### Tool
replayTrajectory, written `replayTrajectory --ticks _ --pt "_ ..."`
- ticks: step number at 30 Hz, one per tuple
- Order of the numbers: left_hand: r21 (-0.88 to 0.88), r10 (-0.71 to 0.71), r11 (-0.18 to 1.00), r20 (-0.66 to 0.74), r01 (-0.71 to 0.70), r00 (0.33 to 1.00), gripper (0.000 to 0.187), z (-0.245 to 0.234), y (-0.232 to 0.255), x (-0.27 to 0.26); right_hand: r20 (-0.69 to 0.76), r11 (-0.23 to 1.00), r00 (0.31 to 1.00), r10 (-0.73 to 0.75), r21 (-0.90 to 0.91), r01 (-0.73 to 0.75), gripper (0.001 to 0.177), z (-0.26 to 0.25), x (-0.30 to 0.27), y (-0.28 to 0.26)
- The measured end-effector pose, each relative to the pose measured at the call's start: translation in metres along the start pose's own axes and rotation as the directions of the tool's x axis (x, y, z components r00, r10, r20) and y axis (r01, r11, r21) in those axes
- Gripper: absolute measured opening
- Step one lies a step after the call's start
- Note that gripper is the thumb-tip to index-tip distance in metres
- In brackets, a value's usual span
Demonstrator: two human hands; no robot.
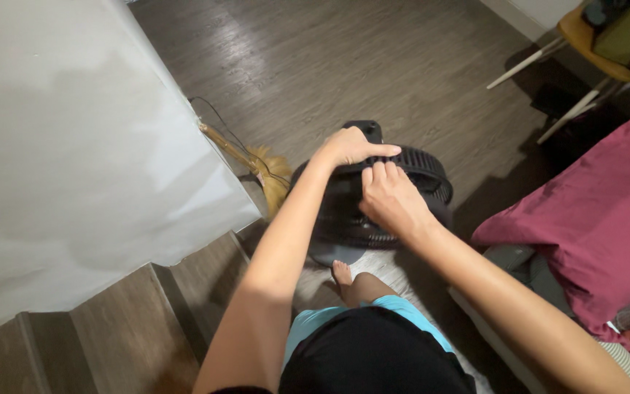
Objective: The person disassembles a black electric fan by removing the front grille and fan blade, then reassembles it by placing the blade back and securing the grille. The task is performed on the floor in a bedroom.
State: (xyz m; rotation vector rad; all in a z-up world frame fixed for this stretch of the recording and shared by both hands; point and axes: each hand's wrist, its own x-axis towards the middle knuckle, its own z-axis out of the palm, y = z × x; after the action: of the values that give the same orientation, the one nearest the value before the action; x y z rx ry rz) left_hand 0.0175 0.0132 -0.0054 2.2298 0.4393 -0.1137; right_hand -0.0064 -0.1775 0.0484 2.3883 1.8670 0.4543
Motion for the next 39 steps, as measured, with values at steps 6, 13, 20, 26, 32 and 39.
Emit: replayTrajectory --ticks 6,13,20,26,32,39 --pt "0.027 0.047 0.999 -0.019 -0.046 0.999 0.085 -0.006 0.013 -0.011 0.074 0.92 0.986 0.147 0.355 -0.164 0.036 -0.002 -0.018 -0.004" --pt "0.041 0.065 0.997 -0.091 -0.061 0.994 0.072 -0.007 0.021 -0.03 -0.055 0.787 0.989 0.139 0.612 -0.077 0.037 -0.003 -0.027 0.006" --pt "-0.172 0.561 0.759 -0.318 -0.628 0.764 0.03 -0.012 0.012 -0.143 0.084 0.617 0.991 0.106 0.776 -0.132 0.035 -0.049 -0.038 0.02" --pt "0.166 0.524 0.852 -0.257 -0.497 0.812 0.036 0.018 -0.023 -0.206 0.21 0.474 0.968 0.136 0.845 -0.25 0.031 -0.083 -0.091 0.03" --pt "-0.62 0.244 0.723 -0.183 -0.304 0.952 0.044 0.058 -0.083 -0.187 0.255 -0.06 0.8 0.543 0.962 -0.267 0.023 -0.057 -0.208 0.091" --pt "-0.844 0.189 0.52 -0.039 -0.134 0.981 0.038 0.06 -0.036 -0.196 0.34 -0.256 0.376 0.862 0.932 -0.257 0.04 0.035 -0.279 0.115"
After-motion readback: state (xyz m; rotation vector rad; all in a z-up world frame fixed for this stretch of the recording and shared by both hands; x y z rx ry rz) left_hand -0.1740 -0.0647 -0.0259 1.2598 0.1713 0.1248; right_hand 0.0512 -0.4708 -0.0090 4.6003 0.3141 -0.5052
